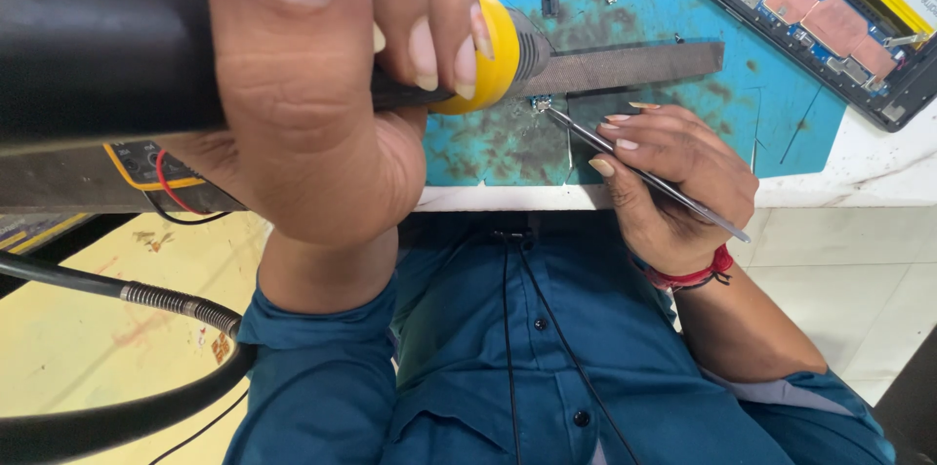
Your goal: The person solders a small blue circuit board using a soldering iron and tweezers, then uses a hot air gun to reflow solder on the board. They also handle a magnifying glass and a small container of solder paste during the process.
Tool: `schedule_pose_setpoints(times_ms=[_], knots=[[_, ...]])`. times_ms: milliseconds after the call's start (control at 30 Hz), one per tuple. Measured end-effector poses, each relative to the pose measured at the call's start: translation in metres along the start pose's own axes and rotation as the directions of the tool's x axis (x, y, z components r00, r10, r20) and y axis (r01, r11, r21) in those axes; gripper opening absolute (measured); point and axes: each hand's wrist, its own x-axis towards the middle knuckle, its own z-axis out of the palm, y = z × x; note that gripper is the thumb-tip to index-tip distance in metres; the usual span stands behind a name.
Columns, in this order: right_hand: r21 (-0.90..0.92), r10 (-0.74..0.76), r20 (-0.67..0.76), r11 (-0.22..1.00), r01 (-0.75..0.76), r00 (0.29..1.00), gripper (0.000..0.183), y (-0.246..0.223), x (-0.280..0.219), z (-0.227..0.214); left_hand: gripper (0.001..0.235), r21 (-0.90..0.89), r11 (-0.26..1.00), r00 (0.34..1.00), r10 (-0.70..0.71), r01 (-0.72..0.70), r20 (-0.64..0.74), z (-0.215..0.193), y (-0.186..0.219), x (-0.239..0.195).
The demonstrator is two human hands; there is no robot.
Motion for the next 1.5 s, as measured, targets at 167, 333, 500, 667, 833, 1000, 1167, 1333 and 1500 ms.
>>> schedule_pose_setpoints(times_ms=[167, 333, 500, 667, 833, 1000, 1167, 1333, 1500], knots=[[-0.008, 0.004, -0.003, 1.000, -0.004, 1.000, 0.017, 0.000, 0.000, 0.000, 0.101, 0.001, 1.000, 0.997, 0.027, -0.027, 0.077, -0.009, -0.004, 0.007], [-0.021, 0.013, 0.000, 1.000, -0.013, 1.000, 0.016, -0.001, -0.001, -0.001, 0.102, -0.033, 0.999, 0.998, 0.021, -0.020, 0.051, -0.006, -0.004, 0.005], [-0.031, 0.017, -0.002, 0.999, -0.017, 1.000, 0.015, -0.001, -0.002, -0.001, 0.102, -0.025, 1.000, 1.000, -0.002, 0.002, -0.012, 0.003, -0.001, -0.002], [-0.010, 0.019, -0.005, 1.000, -0.019, 1.000, 0.015, -0.001, -0.002, -0.001, 0.100, -0.021, 1.000, 1.000, -0.007, 0.007, -0.023, 0.007, 0.000, -0.002], [-0.016, 0.013, -0.002, 1.000, -0.013, 1.000, 0.016, -0.001, 0.000, 0.000, 0.096, -0.046, 0.999, 0.999, -0.001, -0.001, -0.038, 0.008, -0.003, -0.001], [-0.013, 0.008, 0.008, 1.000, -0.008, 1.000, 0.015, -0.002, 0.002, 0.000, 0.094, -0.029, 0.999, 0.999, -0.021, 0.022, 0.039, -0.002, -0.004, 0.001], [-0.038, 0.009, 0.011, 0.999, -0.009, 1.000, 0.015, -0.003, 0.002, 0.000, 0.095, -0.058, 0.998, 0.998, -0.012, 0.015, 0.061, -0.004, -0.006, 0.001], [-0.019, 0.011, -0.007, 1.000, -0.011, 1.000, 0.015, -0.002, 0.001, 0.001, 0.101, -0.069, 0.998, 0.999, -0.007, 0.010, 0.046, -0.004, -0.007, -0.002], [-0.012, 0.013, -0.015, 1.000, -0.013, 1.000, 0.015, -0.002, -0.001, 0.000, 0.099, -0.061, 0.997, 0.994, 0.042, -0.036, 0.099, -0.009, -0.011, 0.007]])
